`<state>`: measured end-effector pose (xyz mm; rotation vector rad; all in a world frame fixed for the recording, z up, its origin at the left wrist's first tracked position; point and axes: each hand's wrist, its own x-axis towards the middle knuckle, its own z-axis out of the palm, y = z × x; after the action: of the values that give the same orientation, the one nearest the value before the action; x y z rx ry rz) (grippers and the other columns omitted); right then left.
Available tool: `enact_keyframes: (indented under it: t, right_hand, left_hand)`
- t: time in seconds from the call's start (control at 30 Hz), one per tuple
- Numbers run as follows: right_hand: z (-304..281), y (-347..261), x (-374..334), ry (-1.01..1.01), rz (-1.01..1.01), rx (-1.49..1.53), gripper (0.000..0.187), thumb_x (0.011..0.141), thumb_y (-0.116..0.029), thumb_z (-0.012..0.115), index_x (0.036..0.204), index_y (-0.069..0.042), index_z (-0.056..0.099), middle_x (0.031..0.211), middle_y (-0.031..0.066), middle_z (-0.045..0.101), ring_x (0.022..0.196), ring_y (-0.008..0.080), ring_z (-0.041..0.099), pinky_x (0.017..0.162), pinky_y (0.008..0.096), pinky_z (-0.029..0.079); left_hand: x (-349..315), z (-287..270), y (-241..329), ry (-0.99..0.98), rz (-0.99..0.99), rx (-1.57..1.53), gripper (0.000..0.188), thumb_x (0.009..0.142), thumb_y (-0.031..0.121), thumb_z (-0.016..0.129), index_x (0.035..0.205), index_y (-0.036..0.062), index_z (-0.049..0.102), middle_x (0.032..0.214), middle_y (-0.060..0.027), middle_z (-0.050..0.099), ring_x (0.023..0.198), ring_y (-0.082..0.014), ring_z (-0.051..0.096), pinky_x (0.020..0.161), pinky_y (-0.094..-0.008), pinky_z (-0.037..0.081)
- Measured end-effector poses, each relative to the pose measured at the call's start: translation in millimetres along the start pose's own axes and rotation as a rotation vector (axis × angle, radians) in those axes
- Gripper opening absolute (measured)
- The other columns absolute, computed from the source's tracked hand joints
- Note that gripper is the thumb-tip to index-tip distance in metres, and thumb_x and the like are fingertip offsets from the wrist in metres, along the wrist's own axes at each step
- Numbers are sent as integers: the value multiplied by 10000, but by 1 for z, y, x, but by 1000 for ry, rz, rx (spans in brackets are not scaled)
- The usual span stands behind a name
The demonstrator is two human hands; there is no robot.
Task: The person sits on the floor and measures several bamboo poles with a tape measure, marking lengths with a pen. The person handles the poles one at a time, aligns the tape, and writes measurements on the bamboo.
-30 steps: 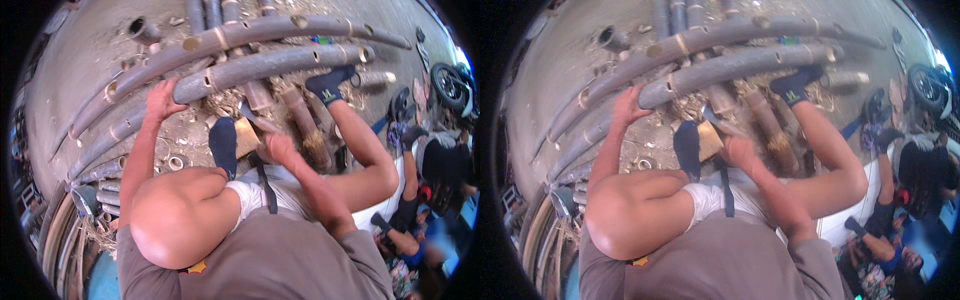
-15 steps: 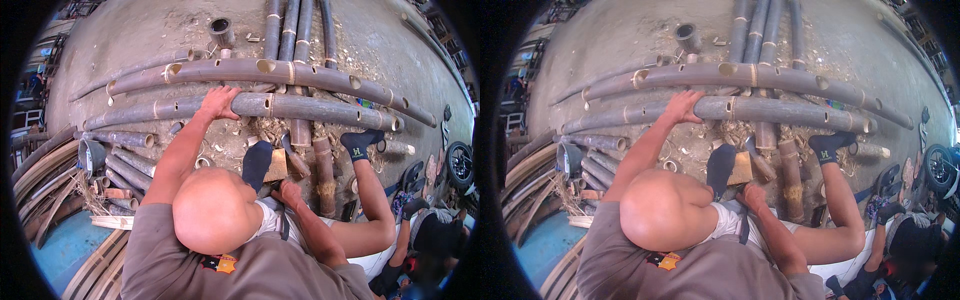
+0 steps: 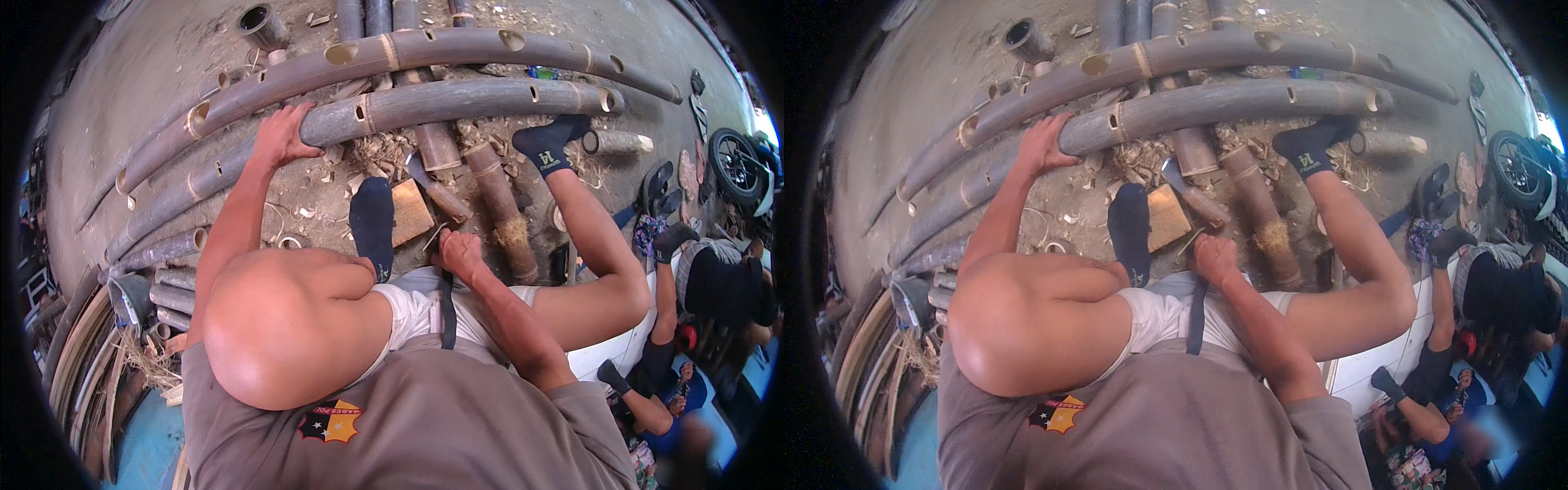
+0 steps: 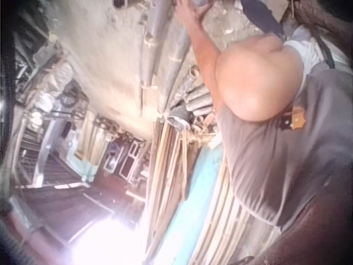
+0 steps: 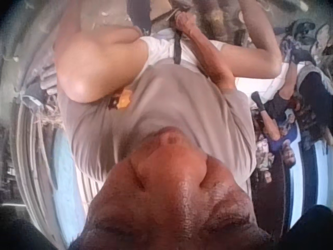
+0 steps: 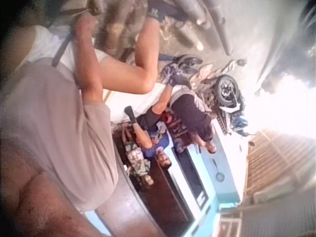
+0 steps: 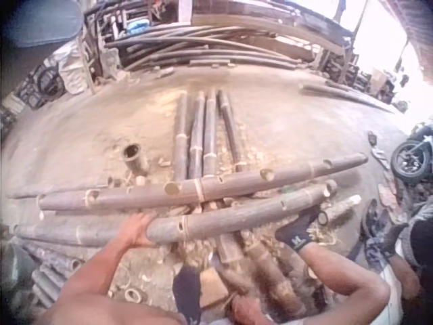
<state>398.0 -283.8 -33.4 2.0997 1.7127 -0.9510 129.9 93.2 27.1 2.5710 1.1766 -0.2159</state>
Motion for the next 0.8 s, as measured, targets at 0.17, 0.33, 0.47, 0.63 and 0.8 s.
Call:
enact_keyframes:
  t: [0.17,0.33,0.47,0.63,0.8]
  right_hand:
    - [7,10,3,13,22,-4,446,737,-451,813,967,-89,692,853,143,757,812,348,759,755,491,579]
    - [-21,23,-9,-1,74,48,394,762,-429,794,971,-104,718,879,139,767,831,341,765,749,478,581]
    - [-27,25,-10,-79,51,-63,284,839,-351,726,989,-110,743,941,134,780,891,326,768,746,472,585]
    - [-13,58,-15,-206,78,-207,228,922,-245,632,1059,-124,770,1007,104,790,978,303,763,781,492,595]
    - [-12,58,-6,-169,224,-244,267,967,-202,582,1124,-128,785,1070,95,792,1014,287,761,798,562,600]
  left_hand:
    - [4,-1,4,-36,-13,0,1070,576,521,924,1509,215,499,1298,-147,639,1243,-389,602,1039,-532,469]
    - [7,8,-2,-14,14,-30,1069,567,508,931,1501,216,501,1290,-152,647,1237,-393,608,1027,-532,479]
    - [8,-1,0,-5,28,-52,1063,564,494,935,1493,201,508,1275,-167,654,1224,-405,613,1010,-532,493]
    - [11,6,-5,-6,47,-30,1064,564,483,936,1485,162,512,1306,-187,644,1228,-416,607,1040,-517,493]
    - [10,10,5,-23,9,-41,1080,536,446,947,1484,164,512,1275,-185,651,1198,-407,626,1029,-510,507]
